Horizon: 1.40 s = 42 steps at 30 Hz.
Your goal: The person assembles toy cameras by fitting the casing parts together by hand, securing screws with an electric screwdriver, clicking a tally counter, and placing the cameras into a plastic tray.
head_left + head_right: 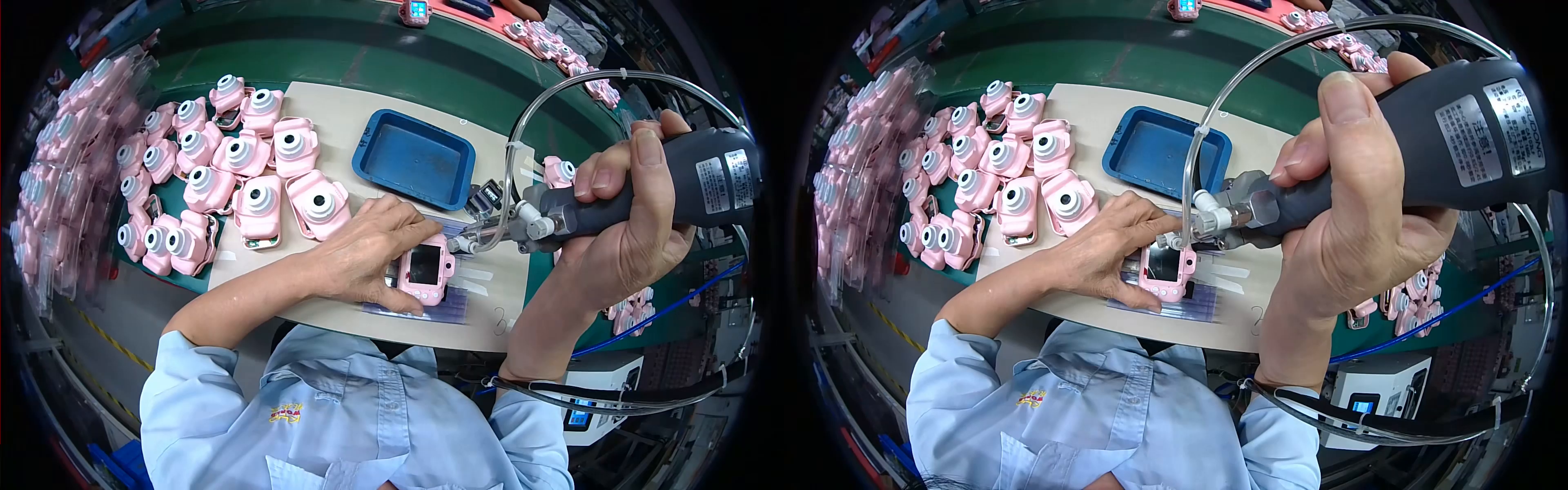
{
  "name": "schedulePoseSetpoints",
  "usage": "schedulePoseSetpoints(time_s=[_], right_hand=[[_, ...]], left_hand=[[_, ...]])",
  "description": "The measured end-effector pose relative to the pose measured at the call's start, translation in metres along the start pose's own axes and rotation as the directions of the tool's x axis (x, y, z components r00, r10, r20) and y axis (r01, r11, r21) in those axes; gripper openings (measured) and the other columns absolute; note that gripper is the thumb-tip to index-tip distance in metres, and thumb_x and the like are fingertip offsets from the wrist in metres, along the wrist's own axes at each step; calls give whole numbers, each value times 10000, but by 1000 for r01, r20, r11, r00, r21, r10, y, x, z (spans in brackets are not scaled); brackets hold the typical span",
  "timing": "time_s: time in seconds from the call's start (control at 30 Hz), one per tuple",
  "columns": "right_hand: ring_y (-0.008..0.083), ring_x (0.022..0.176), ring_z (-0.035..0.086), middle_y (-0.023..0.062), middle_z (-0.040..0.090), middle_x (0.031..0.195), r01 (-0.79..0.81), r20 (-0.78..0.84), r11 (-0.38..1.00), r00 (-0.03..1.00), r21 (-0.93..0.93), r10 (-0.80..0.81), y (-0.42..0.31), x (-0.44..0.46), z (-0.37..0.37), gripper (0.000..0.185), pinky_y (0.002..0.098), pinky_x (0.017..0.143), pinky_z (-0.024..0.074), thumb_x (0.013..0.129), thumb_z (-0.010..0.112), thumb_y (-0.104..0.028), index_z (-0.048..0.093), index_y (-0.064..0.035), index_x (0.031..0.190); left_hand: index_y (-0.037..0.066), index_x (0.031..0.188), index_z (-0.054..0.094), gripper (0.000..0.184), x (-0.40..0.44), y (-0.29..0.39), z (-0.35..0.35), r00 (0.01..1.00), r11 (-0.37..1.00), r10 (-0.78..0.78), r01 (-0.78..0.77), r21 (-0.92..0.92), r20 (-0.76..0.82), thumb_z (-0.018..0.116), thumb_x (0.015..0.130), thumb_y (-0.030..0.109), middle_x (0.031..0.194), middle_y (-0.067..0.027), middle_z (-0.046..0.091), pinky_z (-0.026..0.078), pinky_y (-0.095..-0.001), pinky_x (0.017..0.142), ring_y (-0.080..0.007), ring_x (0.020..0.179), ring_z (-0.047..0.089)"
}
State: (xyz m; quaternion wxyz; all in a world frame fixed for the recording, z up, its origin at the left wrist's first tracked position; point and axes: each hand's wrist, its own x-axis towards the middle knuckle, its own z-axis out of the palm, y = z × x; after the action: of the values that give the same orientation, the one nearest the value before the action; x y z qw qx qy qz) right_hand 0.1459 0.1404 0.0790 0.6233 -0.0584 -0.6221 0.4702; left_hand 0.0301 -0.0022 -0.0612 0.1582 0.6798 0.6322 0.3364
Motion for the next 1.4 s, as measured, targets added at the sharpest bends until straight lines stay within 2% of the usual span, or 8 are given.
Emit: schedulePoseSetpoints(time_s=[0.17, 0.47, 0.7, 0.83, 0.97, 1.4], right_hand=[[78, 423, 451, 39, 533, 573, -35, 36, 999, 999, 11, 35, -3, -1, 5, 305, 172, 440, 385, 870, 641, -62, 548, 56, 1136], [69, 432, 455, 25, 530, 578, -146, 88, 977, 987, 156, 133, 10, -2, 3, 296, 173, 439, 387, 855, 650, -35, 553, 47, 1123], [68, 440, 468, 24, 533, 574, -53, 51, 998, 997, 41, 51, -4, 1, -2, 283, 173, 442, 391, 847, 668, -41, 570, 42, 1099], [70, 439, 474, 25, 536, 570, 12, 11, 1000, 1000, 12, -12, -27, 4, -15, 274, 173, 447, 396, 847, 676, -48, 581, 40, 1089], [76, 427, 471, 31, 537, 560, 44, 17, 999, 999, 20, -44, -52, -4, -25, 271, 172, 444, 401, 850, 676, -51, 587, 39, 1090], [74, 417, 474, 34, 549, 562, 8, -17, 999, 1000, 36, -7, -40, -30, -17, 289, 170, 427, 406, 848, 674, -52, 585, 45, 1106]], left_hand=[[22, 1285, 549, 859, 0, -3, 3, 998, 998, 55, -54, 31, -34, 844, 616, 472, 1006, -97, 535, 353, -373, 876, -265, 930, 483], [24, 1269, 552, 840, -1, -8, 7, 997, 998, 67, -66, 15, -44, 819, 624, 492, 1051, -105, 546, 346, -385, 894, -272, 944, 493], [23, 1279, 547, 839, -4, -8, 13, 980, 985, 146, -132, 110, -134, 812, 616, 464, 1072, -120, 549, 346, -391, 917, -280, 955, 488], [29, 1277, 554, 827, -7, -9, 19, 965, 981, 179, -160, 111, -192, 812, 611, 447, 1080, -126, 550, 353, -394, 923, -283, 961, 480], [38, 1269, 568, 813, -6, -6, 17, 971, 989, 141, -131, 63, -191, 815, 617, 456, 1090, -123, 554, 366, -396, 913, -285, 970, 472], [46, 1282, 560, 824, -6, -7, 20, 975, 992, 117, -106, 64, -189, 808, 617, 464, 1077, -111, 543, 358, -390, 895, -278, 970, 466]])
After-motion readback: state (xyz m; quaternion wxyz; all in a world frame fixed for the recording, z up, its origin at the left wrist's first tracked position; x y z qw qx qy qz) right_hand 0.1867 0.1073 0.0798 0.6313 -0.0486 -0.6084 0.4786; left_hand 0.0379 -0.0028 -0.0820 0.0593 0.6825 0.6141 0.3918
